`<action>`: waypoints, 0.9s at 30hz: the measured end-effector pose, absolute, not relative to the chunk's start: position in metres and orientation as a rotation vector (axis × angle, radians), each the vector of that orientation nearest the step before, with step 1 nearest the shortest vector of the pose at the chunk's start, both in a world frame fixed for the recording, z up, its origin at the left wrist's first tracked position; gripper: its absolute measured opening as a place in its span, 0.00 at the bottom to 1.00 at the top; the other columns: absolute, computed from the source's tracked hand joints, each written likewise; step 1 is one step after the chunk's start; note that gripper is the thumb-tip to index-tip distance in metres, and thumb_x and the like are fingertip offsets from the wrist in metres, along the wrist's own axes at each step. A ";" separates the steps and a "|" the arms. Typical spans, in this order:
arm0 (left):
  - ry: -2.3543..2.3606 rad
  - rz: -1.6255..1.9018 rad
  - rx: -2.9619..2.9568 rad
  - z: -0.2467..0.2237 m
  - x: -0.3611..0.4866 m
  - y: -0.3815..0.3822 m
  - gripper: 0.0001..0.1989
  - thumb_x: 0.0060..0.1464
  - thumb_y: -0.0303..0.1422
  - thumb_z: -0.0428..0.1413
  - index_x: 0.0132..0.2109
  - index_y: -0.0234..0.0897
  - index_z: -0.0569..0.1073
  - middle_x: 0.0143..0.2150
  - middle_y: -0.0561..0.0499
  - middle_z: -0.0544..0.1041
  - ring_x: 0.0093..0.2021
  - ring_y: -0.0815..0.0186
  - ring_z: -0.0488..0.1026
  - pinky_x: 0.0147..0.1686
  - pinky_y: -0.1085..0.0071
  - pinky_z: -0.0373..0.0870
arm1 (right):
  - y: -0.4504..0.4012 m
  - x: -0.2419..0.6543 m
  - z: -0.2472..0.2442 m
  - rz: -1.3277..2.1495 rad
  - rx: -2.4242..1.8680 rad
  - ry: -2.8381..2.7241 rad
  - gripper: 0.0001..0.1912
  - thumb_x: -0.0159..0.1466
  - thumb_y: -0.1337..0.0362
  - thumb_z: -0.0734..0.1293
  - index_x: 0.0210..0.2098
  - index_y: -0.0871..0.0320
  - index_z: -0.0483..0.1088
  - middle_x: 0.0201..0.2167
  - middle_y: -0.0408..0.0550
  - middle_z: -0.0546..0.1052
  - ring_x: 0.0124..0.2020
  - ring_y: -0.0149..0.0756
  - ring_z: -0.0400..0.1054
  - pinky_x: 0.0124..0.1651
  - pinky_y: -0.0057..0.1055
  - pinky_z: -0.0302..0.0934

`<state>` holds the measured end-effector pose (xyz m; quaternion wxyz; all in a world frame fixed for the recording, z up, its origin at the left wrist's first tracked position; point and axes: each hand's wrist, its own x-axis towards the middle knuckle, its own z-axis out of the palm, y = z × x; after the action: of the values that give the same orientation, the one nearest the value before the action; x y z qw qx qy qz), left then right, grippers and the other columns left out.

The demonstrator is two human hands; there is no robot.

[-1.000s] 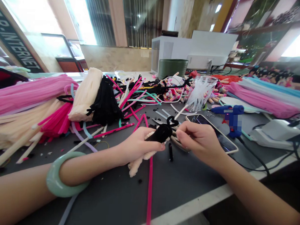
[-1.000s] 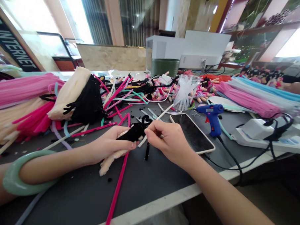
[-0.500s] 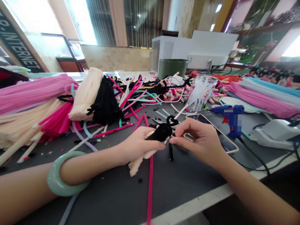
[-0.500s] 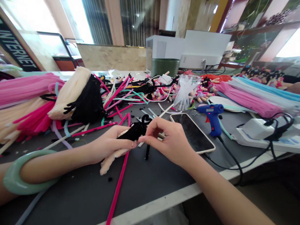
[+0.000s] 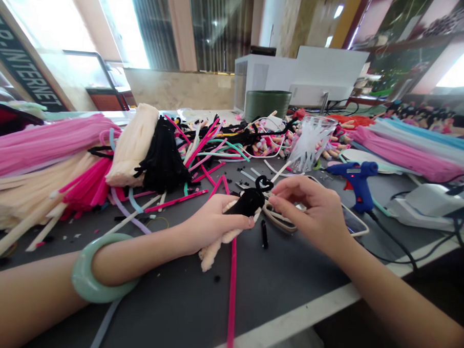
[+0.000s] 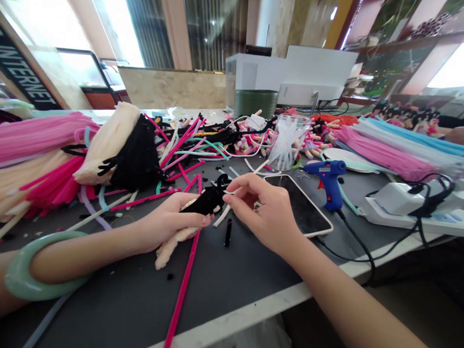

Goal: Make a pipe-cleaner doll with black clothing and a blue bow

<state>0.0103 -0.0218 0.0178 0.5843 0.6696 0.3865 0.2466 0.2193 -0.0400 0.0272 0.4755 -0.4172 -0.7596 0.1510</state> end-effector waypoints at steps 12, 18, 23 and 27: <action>0.904 0.579 1.539 0.021 0.013 -0.023 0.10 0.53 0.36 0.56 0.29 0.35 0.65 0.14 0.59 0.60 0.14 0.77 0.56 0.15 0.79 0.49 | -0.039 0.222 0.026 0.881 -0.922 -1.654 0.37 0.62 0.35 0.51 0.55 0.55 0.66 0.11 0.35 0.57 0.13 0.28 0.46 0.18 0.29 0.40; 0.906 0.570 1.529 0.020 0.012 -0.023 0.10 0.53 0.36 0.56 0.31 0.35 0.67 0.15 0.60 0.59 0.13 0.76 0.54 0.14 0.78 0.46 | -0.036 0.219 0.034 1.297 -0.827 -1.365 0.48 0.59 0.32 0.40 0.67 0.56 0.48 0.09 0.33 0.52 0.12 0.29 0.37 0.18 0.29 0.37; 0.879 0.595 1.539 0.017 0.011 -0.021 0.10 0.53 0.37 0.56 0.33 0.34 0.69 0.17 0.58 0.61 0.15 0.75 0.58 0.16 0.78 0.49 | -0.036 0.219 0.040 1.344 -0.799 -1.206 0.39 0.65 0.38 0.41 0.66 0.53 0.51 0.09 0.34 0.55 0.12 0.30 0.38 0.19 0.29 0.39; 0.873 0.592 1.533 0.018 0.012 -0.021 0.09 0.53 0.36 0.56 0.32 0.34 0.68 0.17 0.58 0.60 0.16 0.76 0.56 0.16 0.77 0.48 | -0.036 0.219 0.041 1.346 -0.794 -1.181 0.39 0.65 0.39 0.43 0.65 0.55 0.52 0.08 0.33 0.53 0.12 0.29 0.37 0.18 0.29 0.39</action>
<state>0.0119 -0.0208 0.0185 0.5973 0.6607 0.3761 0.2553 0.2185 -0.0364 0.0412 0.5576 -0.3363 -0.5004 0.5706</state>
